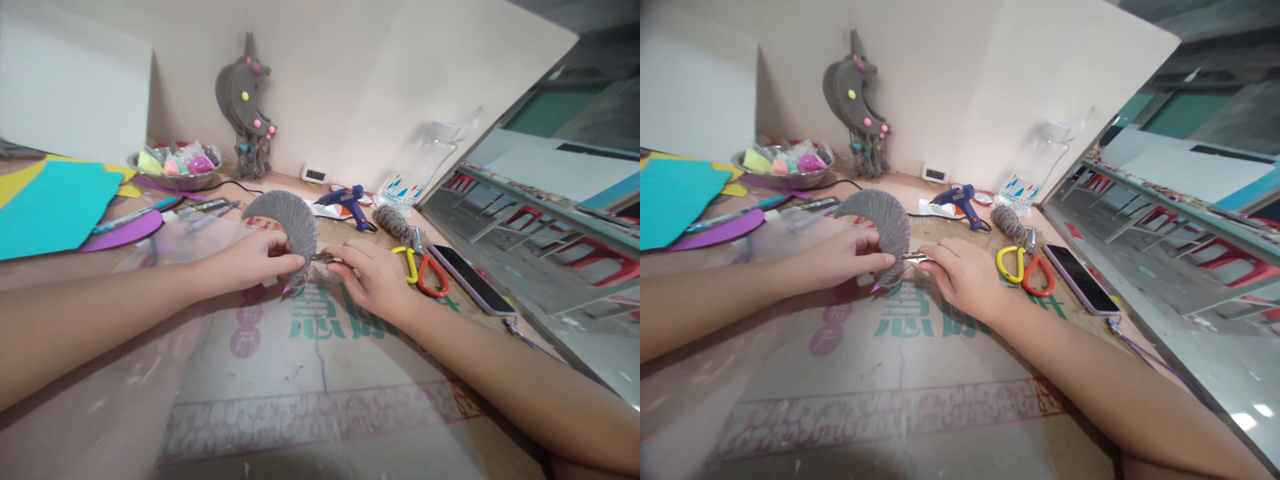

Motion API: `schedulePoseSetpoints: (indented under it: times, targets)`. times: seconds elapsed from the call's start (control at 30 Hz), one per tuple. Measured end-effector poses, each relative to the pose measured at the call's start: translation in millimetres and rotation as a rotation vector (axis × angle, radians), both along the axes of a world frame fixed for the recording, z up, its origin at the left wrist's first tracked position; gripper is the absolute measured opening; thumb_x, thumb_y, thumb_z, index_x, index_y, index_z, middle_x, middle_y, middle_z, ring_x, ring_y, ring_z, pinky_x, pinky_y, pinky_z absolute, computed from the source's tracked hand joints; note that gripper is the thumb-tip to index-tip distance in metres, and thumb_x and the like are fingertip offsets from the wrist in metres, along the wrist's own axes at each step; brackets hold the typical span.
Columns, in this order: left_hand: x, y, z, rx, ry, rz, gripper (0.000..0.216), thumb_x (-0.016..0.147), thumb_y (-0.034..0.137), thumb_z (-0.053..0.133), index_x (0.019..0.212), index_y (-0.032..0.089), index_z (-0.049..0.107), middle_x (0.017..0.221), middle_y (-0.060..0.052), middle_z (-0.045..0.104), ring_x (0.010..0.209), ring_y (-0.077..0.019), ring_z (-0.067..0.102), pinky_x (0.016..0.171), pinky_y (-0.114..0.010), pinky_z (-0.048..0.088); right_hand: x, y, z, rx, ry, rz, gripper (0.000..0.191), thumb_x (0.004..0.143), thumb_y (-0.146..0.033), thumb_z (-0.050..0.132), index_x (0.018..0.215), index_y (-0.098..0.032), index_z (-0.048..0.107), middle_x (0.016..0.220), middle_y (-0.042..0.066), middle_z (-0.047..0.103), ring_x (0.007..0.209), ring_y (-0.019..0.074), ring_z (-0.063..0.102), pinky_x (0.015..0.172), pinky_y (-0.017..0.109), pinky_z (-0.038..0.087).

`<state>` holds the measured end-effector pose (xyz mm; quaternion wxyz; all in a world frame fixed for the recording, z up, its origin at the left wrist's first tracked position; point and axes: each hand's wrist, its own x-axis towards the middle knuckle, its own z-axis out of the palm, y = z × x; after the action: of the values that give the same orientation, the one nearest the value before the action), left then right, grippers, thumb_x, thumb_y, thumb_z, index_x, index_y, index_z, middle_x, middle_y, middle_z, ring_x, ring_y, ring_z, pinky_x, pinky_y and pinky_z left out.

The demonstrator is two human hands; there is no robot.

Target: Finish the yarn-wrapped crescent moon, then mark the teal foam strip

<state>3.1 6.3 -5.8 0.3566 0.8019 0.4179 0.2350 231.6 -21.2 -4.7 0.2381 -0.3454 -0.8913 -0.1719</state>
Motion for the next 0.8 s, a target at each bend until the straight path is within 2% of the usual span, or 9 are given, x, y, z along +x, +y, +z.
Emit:
schedulePoseSetpoints:
  times: [0.43,0.8]
  targets:
    - [-1.3,-0.1,-0.5,-0.013,-0.041,-0.068,0.030,0.083,0.044,0.052,0.074,0.016,0.058,0.067,0.000,0.061,0.063,-0.0148,0.056,0.056,-0.026,0.040,3.9,6.2,0.0,0.098,-0.064,0.051,0.024,0.092,-0.028,0.048,0.103,-0.012,0.063,0.074,0.005,0.060,0.069,0.0165,0.051,0.061,0.028,0.038]
    - [0.5,-0.4,1.2,-0.028,-0.066,-0.075,0.024,0.083,0.037,0.052,0.072,0.017,0.057,0.064,0.003,0.059,0.059,-0.0121,0.054,0.054,-0.023,0.040,3.8,5.5,-2.3,0.048,-0.047,0.041,0.024,0.092,-0.028,0.048,0.104,-0.013,0.062,0.076,0.005,0.061,0.070,0.0164,0.052,0.063,0.028,0.038]
